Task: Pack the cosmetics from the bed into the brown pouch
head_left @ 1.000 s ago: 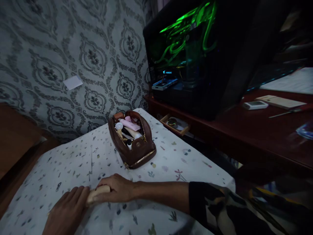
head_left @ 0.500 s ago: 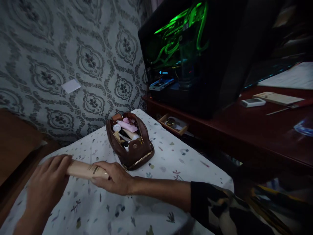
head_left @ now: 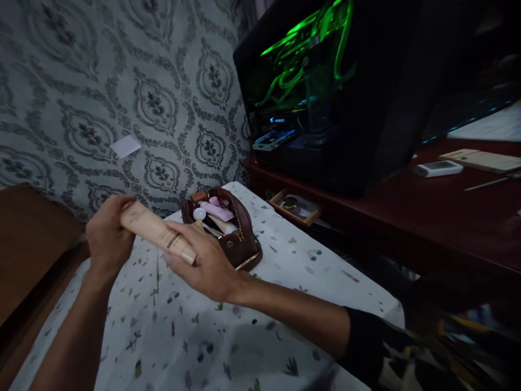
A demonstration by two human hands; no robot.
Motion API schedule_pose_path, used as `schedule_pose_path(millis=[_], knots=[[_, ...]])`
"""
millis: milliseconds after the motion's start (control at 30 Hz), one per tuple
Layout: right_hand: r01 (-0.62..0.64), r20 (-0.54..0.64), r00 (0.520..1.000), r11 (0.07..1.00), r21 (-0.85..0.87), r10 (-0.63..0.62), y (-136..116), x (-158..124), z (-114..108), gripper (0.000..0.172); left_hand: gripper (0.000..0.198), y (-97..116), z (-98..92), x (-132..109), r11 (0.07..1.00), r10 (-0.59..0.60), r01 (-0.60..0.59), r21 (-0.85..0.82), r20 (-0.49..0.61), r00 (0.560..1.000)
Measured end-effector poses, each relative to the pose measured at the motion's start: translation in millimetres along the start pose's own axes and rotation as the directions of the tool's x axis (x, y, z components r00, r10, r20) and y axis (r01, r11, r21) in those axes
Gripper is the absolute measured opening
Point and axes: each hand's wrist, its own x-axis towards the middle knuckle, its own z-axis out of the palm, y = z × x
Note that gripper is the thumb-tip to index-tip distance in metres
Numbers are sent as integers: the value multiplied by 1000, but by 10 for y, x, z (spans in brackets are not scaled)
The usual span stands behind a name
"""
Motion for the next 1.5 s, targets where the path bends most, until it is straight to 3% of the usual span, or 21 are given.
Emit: schedule_pose_path(millis=[167, 300, 467, 600, 767, 867, 1000, 1200, 1400, 1500], knots=[[-53, -163, 985, 998, 42, 59, 43, 248, -366, 32, 39, 193, 317, 342, 994, -22, 33, -106, 104, 994], [-210, -277, 924, 956, 206, 263, 179, 381, -641, 28, 38, 289, 618, 499, 982, 131, -89, -164, 263, 956], [-214, -418, 858, 947, 240, 299, 276, 447, -884, 29, 31, 390, 786, 576, 946, 324, -275, -172, 481, 815], [-238, -414, 868, 961, 140, 275, 337, 398, -935, 28, 31, 414, 846, 664, 918, 395, -318, -236, 598, 697], [-290, -387, 895, 949, -126, 222, 347, 334, -955, 23, 40, 385, 997, 742, 898, 441, -247, -365, 745, 501], [-310, -385, 897, 931, -194, 219, 323, 329, -972, 21, 42, 363, 1098, 727, 884, 464, -289, -368, 765, 446], [-305, -368, 906, 924, -229, 208, 337, 330, -971, 18, 46, 386, 1143, 684, 882, 431, -388, -268, 793, 430], [-289, -360, 915, 917, -276, 181, 378, 328, -948, 16, 37, 582, 1045, 661, 867, 181, -494, 64, 883, 433], [-315, -347, 913, 910, -271, 213, 376, 329, -921, 18, 38, 633, 952, 657, 847, 118, -505, 166, 868, 482], [-307, -340, 920, 895, -323, 193, 379, 330, -906, 17, 43, 584, 971, 665, 832, 78, -517, 201, 881, 467]])
